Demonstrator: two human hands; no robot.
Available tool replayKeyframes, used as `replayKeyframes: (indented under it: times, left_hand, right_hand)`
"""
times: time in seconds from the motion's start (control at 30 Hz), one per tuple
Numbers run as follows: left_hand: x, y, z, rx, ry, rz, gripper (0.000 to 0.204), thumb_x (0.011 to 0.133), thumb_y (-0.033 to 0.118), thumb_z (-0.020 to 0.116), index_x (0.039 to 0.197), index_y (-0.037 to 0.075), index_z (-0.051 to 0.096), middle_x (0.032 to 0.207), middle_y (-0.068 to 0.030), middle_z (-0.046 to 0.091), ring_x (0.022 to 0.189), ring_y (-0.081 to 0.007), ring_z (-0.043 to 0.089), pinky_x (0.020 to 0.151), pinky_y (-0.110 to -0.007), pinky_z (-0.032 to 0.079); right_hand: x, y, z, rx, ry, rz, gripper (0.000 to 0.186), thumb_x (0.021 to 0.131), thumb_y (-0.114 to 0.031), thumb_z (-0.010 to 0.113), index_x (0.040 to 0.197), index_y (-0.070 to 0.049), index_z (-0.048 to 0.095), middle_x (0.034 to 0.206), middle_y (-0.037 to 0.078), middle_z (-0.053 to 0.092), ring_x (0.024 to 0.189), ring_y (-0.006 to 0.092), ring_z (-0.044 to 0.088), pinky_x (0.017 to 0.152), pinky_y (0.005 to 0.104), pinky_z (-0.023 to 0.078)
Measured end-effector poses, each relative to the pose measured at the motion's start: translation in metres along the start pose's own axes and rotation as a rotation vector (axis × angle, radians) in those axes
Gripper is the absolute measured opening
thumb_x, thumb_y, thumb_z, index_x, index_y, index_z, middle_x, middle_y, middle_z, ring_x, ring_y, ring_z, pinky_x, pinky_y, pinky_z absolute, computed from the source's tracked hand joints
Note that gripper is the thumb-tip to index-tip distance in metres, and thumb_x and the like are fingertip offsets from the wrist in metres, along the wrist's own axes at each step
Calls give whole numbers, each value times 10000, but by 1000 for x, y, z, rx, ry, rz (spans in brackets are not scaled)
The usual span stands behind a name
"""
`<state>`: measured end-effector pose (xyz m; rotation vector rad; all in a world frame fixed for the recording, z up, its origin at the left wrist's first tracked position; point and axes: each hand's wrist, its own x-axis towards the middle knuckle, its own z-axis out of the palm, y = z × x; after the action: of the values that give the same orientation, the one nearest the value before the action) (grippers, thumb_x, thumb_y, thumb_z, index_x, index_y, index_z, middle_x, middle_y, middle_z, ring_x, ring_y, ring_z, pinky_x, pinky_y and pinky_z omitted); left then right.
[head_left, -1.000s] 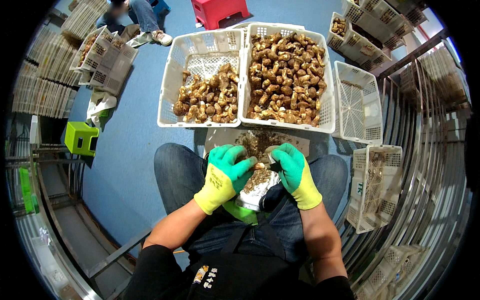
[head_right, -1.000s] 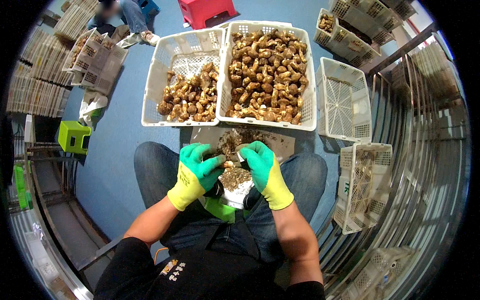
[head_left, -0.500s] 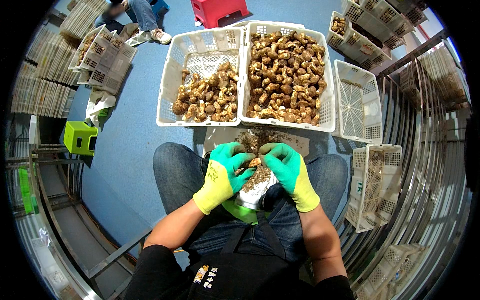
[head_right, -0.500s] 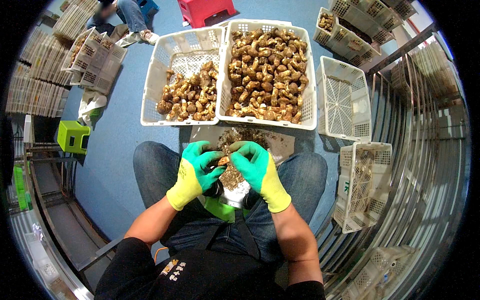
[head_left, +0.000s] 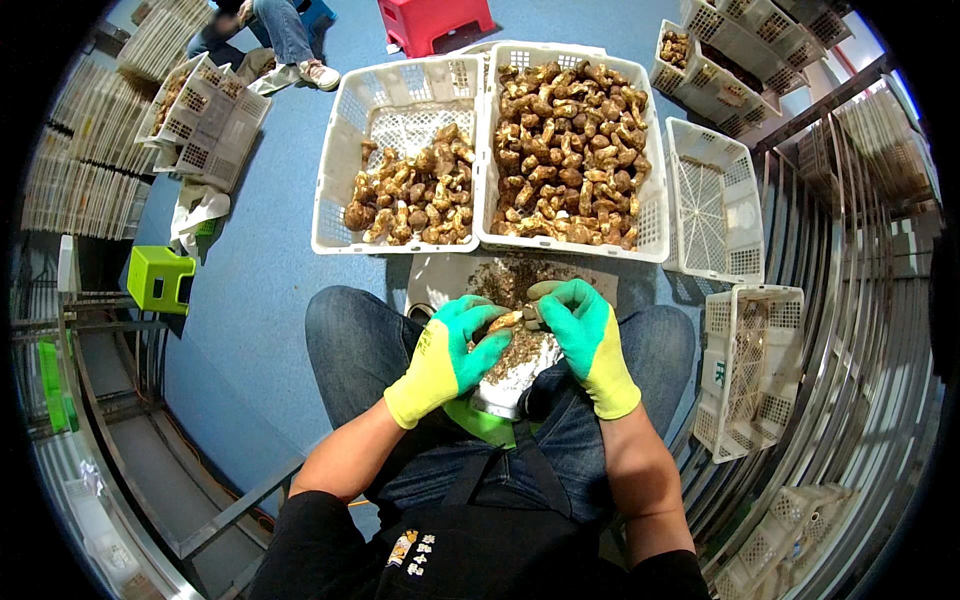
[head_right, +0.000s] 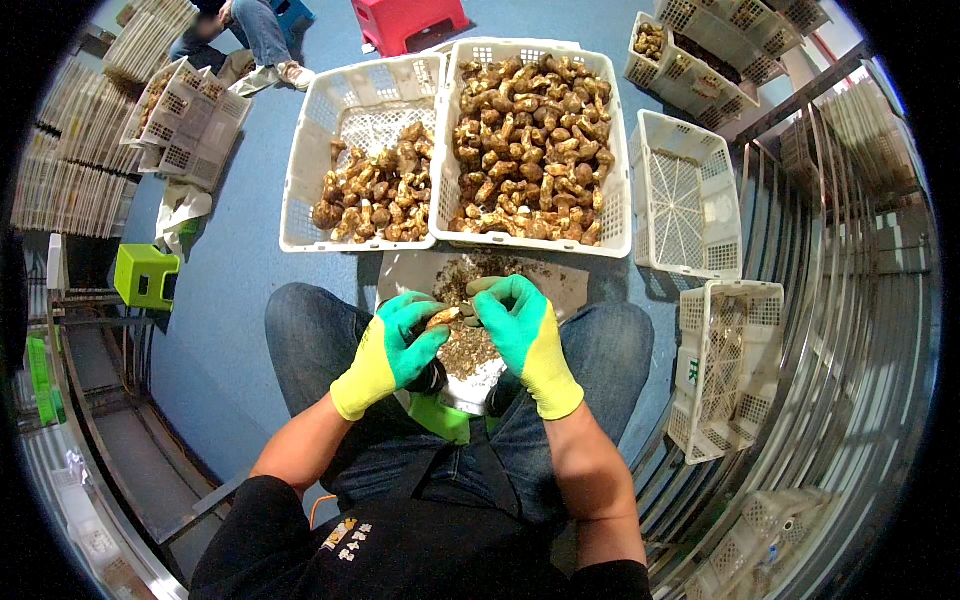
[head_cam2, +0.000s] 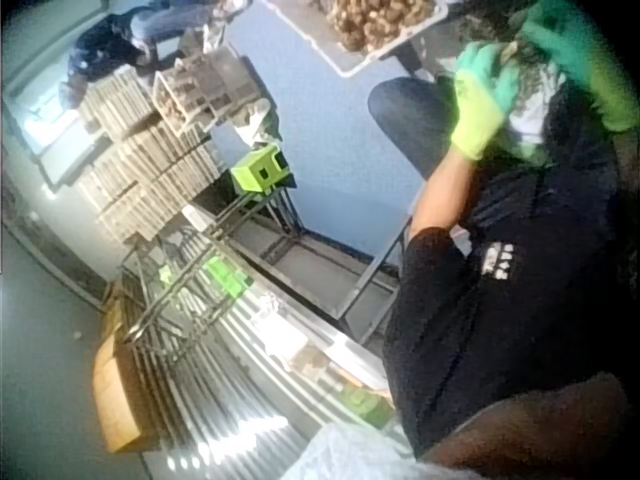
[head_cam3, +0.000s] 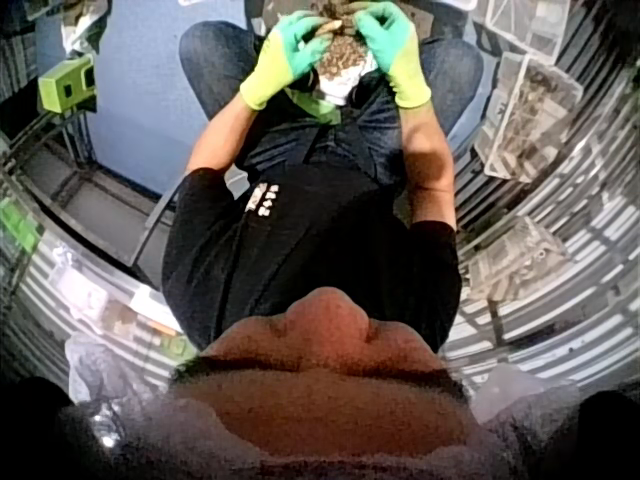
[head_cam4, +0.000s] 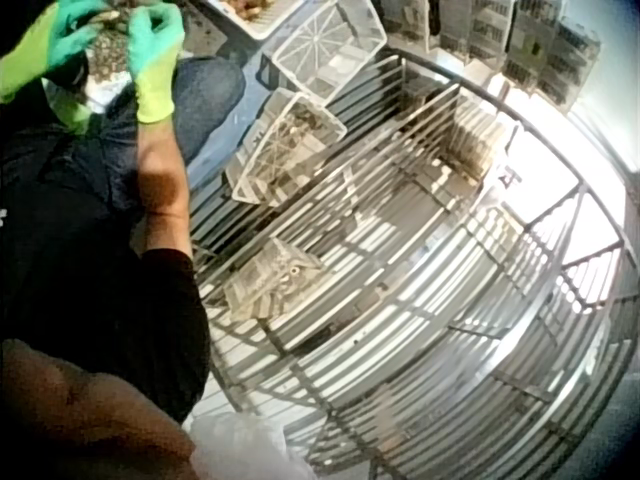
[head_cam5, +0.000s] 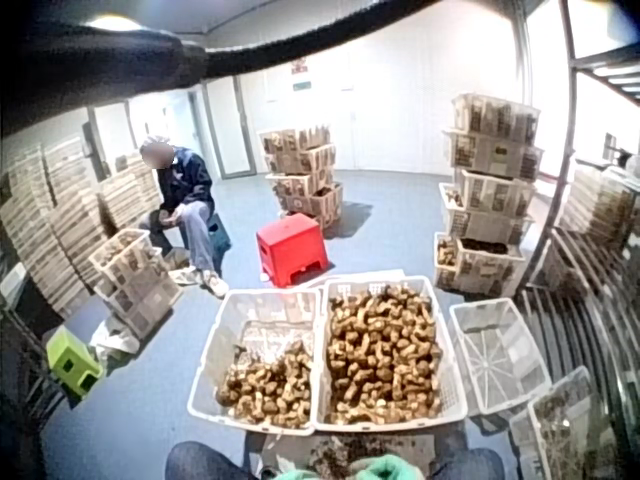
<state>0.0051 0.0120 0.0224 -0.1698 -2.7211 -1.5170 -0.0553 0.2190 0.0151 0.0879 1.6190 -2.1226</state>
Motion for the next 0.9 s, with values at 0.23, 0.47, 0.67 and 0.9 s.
replayKeyframes:
  times: [0.23, 0.47, 0.67, 0.9]
  left_hand:
    - [-3, -3, 5, -156, -92, -124, 285, 1000, 148, 684, 1223, -29, 699, 1023, -115, 722, 883, -224, 662, 786, -355, 538]
    - [-10, -7, 11, -462, -149, -349, 308, 1091, 210, 595, 1252, -37, 683, 856, -105, 702, 782, -115, 615, 707, -316, 511]
    - [-10, -15, 9, -556, -222, -482, 317, 1112, 225, 560, 1238, -41, 680, 860, -33, 681, 808, -84, 565, 731, -292, 504]
    - [-12, -16, 8, -530, -244, -436, 378, 1133, 288, 526, 1280, -35, 657, 897, 38, 606, 790, -49, 497, 691, -239, 440]
  right_hand:
    - [-1, -2, 1, -83, -53, 58, 202, 1003, -128, 703, 1125, 33, 692, 1153, 108, 733, 955, 131, 693, 881, 288, 567]
    - [1, -1, 2, -58, -66, 54, 199, 991, -132, 721, 1123, 16, 721, 1105, 66, 739, 904, 95, 649, 842, 260, 533]
    - [3, 4, -6, -65, -46, 28, 183, 1006, -138, 706, 1081, 28, 694, 1246, 143, 725, 1057, 155, 699, 988, 324, 551]
    - [3, 2, 1, -120, -85, 15, 190, 986, -154, 727, 1083, 9, 725, 1139, 72, 748, 906, 83, 635, 830, 258, 520]
